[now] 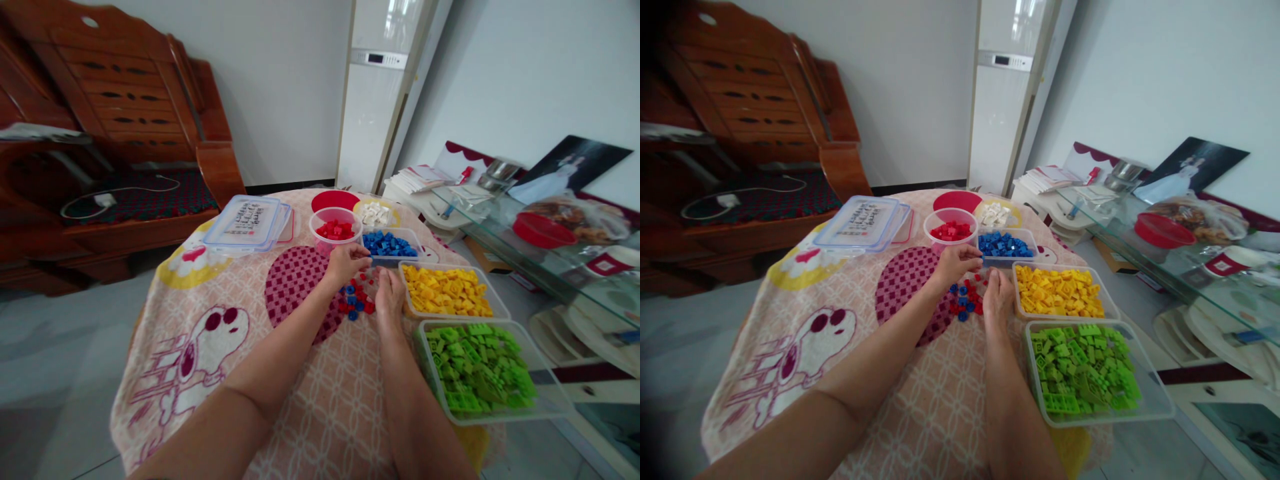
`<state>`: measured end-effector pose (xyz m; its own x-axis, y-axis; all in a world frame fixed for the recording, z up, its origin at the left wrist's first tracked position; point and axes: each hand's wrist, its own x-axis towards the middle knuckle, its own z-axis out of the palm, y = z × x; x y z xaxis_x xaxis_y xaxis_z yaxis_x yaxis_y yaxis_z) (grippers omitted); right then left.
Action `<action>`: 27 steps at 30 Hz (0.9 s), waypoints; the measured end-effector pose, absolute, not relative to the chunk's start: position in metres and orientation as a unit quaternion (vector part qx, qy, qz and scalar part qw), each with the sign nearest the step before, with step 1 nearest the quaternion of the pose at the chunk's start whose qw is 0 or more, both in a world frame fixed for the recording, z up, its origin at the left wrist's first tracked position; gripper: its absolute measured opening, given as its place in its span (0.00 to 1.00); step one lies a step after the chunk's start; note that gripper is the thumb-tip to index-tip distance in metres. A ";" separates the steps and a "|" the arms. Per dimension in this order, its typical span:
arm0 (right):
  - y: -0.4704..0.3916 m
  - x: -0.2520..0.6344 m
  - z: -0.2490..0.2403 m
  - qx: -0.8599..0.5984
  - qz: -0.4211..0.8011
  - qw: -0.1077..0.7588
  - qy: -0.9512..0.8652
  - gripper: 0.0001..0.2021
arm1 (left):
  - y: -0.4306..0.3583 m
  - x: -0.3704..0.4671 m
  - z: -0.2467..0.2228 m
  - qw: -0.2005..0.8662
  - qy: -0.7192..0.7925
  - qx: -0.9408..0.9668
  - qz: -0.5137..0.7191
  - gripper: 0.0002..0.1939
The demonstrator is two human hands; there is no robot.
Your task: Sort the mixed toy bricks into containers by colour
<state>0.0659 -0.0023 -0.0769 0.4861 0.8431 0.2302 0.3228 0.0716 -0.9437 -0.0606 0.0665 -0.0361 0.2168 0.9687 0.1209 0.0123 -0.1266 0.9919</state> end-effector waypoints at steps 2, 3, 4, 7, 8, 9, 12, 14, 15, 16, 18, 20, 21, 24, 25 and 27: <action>-0.003 0.065 -0.075 -0.640 0.227 0.576 -0.455 0.22 | 0.069 -0.059 -0.040 0.570 0.400 0.516 0.499 0.09; -0.003 0.065 -0.074 -0.639 0.226 0.577 -0.456 0.22 | 0.070 -0.058 -0.041 0.586 0.390 0.493 0.512 0.10; -0.003 0.064 -0.073 -0.639 0.224 0.578 -0.456 0.22 | 0.071 -0.058 -0.042 0.595 0.378 0.480 0.521 0.11; -0.004 0.064 -0.071 -0.639 0.217 0.577 -0.459 0.22 | 0.071 -0.056 -0.044 0.594 0.354 0.478 0.542 0.17; -0.004 0.064 -0.070 -0.640 0.214 0.577 -0.460 0.22 | 0.071 -0.056 -0.044 0.588 0.350 0.482 0.547 0.19; -0.004 0.064 -0.070 -0.640 0.211 0.577 -0.462 0.22 | 0.071 -0.056 -0.044 0.581 0.349 0.486 0.551 0.21; -0.004 0.064 -0.070 -0.640 0.209 0.575 -0.465 0.23 | 0.073 -0.059 -0.042 0.562 0.357 0.518 0.537 0.22; -0.005 0.064 -0.070 -0.639 0.211 0.573 -0.468 0.23 | 0.074 -0.066 -0.039 0.534 0.378 0.567 0.501 0.20; -0.005 0.064 -0.070 -0.639 0.212 0.572 -0.468 0.23 | 0.075 -0.070 -0.037 0.509 0.393 0.600 0.476 0.19; -0.005 0.064 -0.070 -0.639 0.213 0.572 -0.468 0.23 | 0.075 -0.075 -0.034 0.479 0.408 0.635 0.448 0.17; -0.005 0.064 -0.071 -0.640 0.212 0.572 -0.468 0.23 | 0.074 -0.084 -0.026 0.408 0.432 0.704 0.390 0.13; -0.004 0.064 -0.072 -0.639 0.211 0.573 -0.467 0.23 | 0.071 -0.092 -0.018 0.337 0.444 0.764 0.325 0.09; -0.004 0.064 -0.072 -0.638 0.212 0.574 -0.467 0.23 | 0.070 -0.095 -0.014 0.306 0.449 0.788 0.288 0.08; -0.004 0.064 -0.072 -0.637 0.217 0.574 -0.467 0.23 | 0.064 -0.099 -0.006 0.236 0.461 0.838 0.170 0.05; -0.004 0.064 -0.072 -0.638 0.218 0.573 -0.466 0.23 | 0.063 -0.099 -0.005 0.220 0.463 0.848 0.138 0.05; -0.004 0.064 -0.072 -0.639 0.219 0.573 -0.465 0.24 | 0.060 -0.097 -0.006 0.199 0.463 0.858 0.096 0.05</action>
